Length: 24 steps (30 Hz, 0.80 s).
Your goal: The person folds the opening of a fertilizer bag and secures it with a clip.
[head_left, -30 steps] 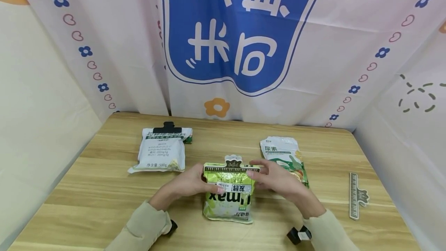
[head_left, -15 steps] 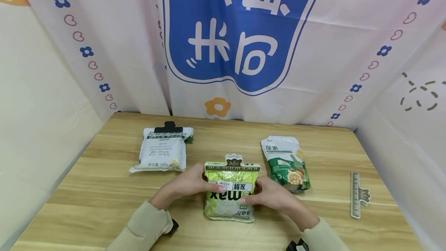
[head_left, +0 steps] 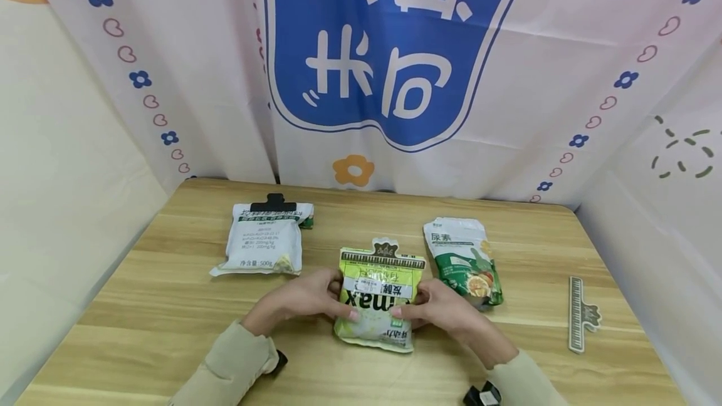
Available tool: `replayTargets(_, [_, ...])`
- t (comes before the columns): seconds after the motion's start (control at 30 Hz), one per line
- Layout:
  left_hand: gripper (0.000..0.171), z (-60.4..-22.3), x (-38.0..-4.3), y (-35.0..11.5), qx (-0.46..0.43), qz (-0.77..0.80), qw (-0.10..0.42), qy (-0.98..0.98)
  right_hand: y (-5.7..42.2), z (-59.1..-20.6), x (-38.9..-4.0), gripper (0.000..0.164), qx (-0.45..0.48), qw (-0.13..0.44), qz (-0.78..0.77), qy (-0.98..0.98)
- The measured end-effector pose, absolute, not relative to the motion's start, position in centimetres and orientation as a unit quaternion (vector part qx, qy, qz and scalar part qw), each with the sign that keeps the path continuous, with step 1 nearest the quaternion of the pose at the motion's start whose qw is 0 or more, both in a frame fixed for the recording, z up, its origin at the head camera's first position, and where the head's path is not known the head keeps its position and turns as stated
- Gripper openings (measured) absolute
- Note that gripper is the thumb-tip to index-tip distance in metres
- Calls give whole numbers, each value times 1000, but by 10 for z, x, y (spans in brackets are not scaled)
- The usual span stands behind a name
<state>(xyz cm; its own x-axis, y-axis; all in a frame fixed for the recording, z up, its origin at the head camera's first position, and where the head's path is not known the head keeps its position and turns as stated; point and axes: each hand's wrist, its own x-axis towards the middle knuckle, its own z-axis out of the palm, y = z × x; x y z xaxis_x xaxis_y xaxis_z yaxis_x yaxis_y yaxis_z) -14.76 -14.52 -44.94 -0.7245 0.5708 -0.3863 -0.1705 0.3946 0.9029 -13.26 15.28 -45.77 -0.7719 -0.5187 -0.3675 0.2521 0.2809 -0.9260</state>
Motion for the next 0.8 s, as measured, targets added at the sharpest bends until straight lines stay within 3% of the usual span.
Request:
replayTargets(0.3, [56, -451, -150, -144, 116, 576, 312, 747, 148, -451, -147, 39, -46, 304, -588, 748])
replayTargets(0.37, [58, -453, -151, -145, 107, 587, 304, 742, 145, -450, -150, 45, -37, 295, -582, 757])
replayTargets(0.4, [60, -453, -151, -145, 101, 592, 300, 741, 144, -450, -151, 49, -34, 290, -578, 762])
replayTargets(0.67, [94, -453, -158, -147, 34, 594, 251, 764, 128, -448, -163, 33, -28, 257, -565, 783])
replayTargets(0.8, [98, -449, -164, -149, 13, 570, 224, 791, 121, -446, -170, 31, -19, 242, -577, 780])
